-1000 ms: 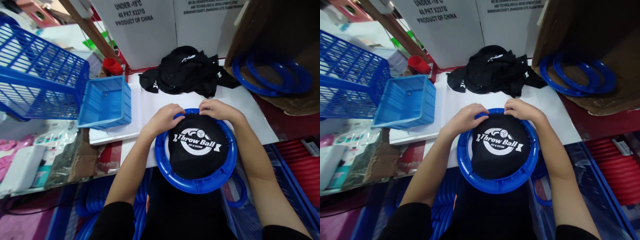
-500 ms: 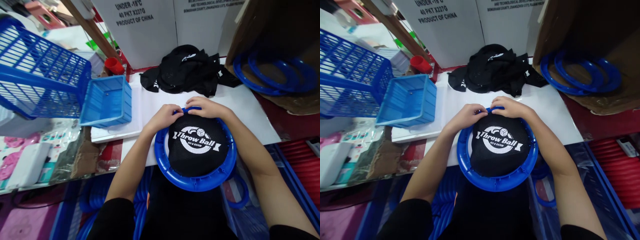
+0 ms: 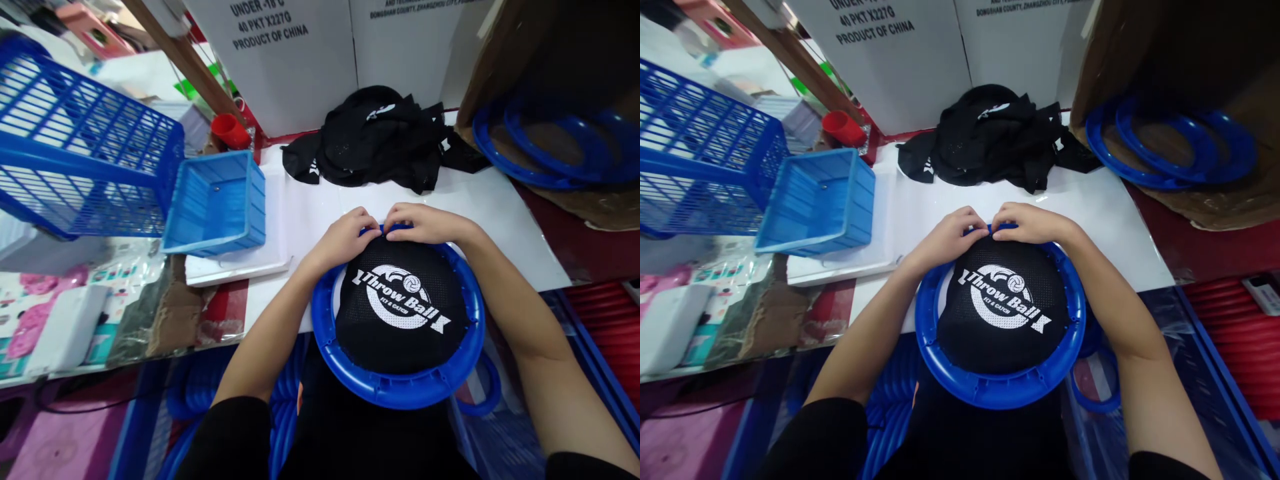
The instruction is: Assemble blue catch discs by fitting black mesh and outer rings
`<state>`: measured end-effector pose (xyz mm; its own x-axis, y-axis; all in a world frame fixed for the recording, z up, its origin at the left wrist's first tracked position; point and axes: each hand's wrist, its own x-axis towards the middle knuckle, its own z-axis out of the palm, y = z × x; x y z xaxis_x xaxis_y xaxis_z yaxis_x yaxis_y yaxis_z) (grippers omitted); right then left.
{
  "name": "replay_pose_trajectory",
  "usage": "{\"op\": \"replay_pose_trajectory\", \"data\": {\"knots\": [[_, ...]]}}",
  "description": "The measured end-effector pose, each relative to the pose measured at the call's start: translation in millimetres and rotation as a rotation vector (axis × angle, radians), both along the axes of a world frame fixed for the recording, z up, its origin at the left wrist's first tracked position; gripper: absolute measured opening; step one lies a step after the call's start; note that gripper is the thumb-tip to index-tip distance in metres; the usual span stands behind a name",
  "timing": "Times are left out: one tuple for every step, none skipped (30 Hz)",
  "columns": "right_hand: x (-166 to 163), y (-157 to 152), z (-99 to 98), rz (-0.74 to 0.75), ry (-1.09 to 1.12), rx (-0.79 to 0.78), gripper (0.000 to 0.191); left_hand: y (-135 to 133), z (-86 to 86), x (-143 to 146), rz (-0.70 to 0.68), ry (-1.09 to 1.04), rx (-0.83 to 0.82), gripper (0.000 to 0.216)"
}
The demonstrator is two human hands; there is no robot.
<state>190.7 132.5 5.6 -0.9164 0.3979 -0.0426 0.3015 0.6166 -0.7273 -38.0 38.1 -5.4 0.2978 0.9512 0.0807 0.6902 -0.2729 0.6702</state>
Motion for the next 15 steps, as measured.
{"op": "replay_pose_trajectory", "data": {"knots": [[-1.6, -2.1, -0.9, -0.018, 0.023, -0.014, 0.024, -0.1, -0.7, 1.0, 0.002, -0.003, -0.001, 0.012], [-3.5, -4.1, -2.0, -0.033, 0.043, -0.026, 0.022, 0.1, -1.2, 1.4, 0.001, -0.011, -0.009, 0.011], [-5.2, -5.8, -3.0, -0.042, 0.057, -0.036, 0.020, 0.4, -1.5, 1.4, -0.002, -0.023, -0.018, 0.011], [-6.7, -7.0, -3.8, -0.049, 0.063, -0.046, 0.019, 0.8, -1.6, 1.2, -0.005, -0.036, -0.028, 0.012], [-7.7, -7.9, -4.4, -0.056, 0.065, -0.055, 0.018, 1.2, -1.6, 0.8, -0.006, -0.049, -0.035, 0.012], [-8.4, -8.3, -4.8, -0.064, 0.064, -0.066, 0.018, 1.6, -1.6, 0.4, -0.006, -0.058, -0.041, 0.012], [-8.8, -8.5, -5.1, -0.075, 0.063, -0.076, 0.019, 1.8, -1.5, 0.3, -0.005, -0.062, -0.045, 0.013], [-9.1, -8.5, -5.4, -0.087, 0.061, -0.084, 0.018, 2.0, -1.4, 0.4, -0.002, -0.061, -0.049, 0.013], [-9.4, -8.5, -5.7, -0.100, 0.060, -0.087, 0.017, 2.0, -1.2, 0.9, 0.000, -0.055, -0.053, 0.013], [-10.0, -8.6, -6.2, -0.112, 0.057, -0.085, 0.015, 1.9, -0.9, 1.8, 0.004, -0.045, -0.055, 0.013], [-10.9, -9.0, -6.8, -0.123, 0.053, -0.077, 0.013, 1.8, -0.6, 3.1, 0.008, -0.030, -0.055, 0.013], [-12.1, -9.5, -7.5, -0.132, 0.048, -0.062, 0.011, 1.6, -0.3, 4.6, 0.015, -0.011, -0.053, 0.013], [-13.5, -10.3, -8.4, -0.143, 0.042, -0.042, 0.010, 1.6, -0.2, 6.2, 0.024, 0.013, -0.051, 0.013], [-15.0, -11.1, -9.3, -0.153, 0.035, -0.021, 0.008, 1.7, -0.1, 7.7, 0.036, 0.037, -0.046, 0.013], [-16.4, -11.9, -10.1, -0.164, 0.027, 0.001, 0.008, 2.1, -0.1, 8.8, 0.047, 0.060, -0.043, 0.013]]}}
